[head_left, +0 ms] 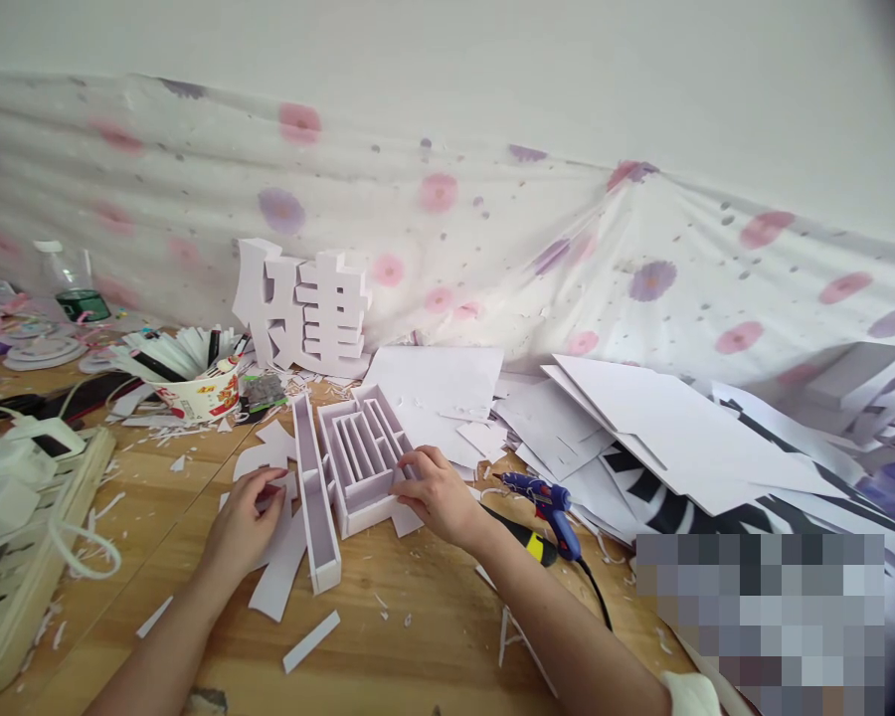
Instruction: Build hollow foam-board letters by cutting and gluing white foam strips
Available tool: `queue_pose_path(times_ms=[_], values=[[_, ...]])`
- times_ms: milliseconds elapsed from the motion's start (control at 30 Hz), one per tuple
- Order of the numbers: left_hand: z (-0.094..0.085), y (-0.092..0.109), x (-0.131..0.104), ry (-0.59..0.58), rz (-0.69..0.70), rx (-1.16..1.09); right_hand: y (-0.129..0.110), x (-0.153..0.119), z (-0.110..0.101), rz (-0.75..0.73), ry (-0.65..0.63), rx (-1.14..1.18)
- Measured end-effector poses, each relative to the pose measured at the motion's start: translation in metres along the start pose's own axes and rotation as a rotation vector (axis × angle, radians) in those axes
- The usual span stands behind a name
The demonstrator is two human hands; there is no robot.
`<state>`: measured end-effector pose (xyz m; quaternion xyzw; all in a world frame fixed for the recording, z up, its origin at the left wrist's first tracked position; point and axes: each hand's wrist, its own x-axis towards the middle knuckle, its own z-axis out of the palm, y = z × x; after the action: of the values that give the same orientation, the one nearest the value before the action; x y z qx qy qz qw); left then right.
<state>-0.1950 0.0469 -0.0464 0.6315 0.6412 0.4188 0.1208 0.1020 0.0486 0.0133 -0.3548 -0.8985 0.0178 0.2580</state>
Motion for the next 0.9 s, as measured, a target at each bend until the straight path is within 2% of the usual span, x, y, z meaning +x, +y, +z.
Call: queue_pose_path(times_ms=[667,900], values=[[0.001,-0.007,0.001,0.004,0.044,0.005,-0.003,-0.003,0.011,-0.032,0.105,0.066],[0.002,-0.001,0.000,-0.028,0.034,0.022,-0.004,-0.003,0.013,-0.016,0.111,0.074]])
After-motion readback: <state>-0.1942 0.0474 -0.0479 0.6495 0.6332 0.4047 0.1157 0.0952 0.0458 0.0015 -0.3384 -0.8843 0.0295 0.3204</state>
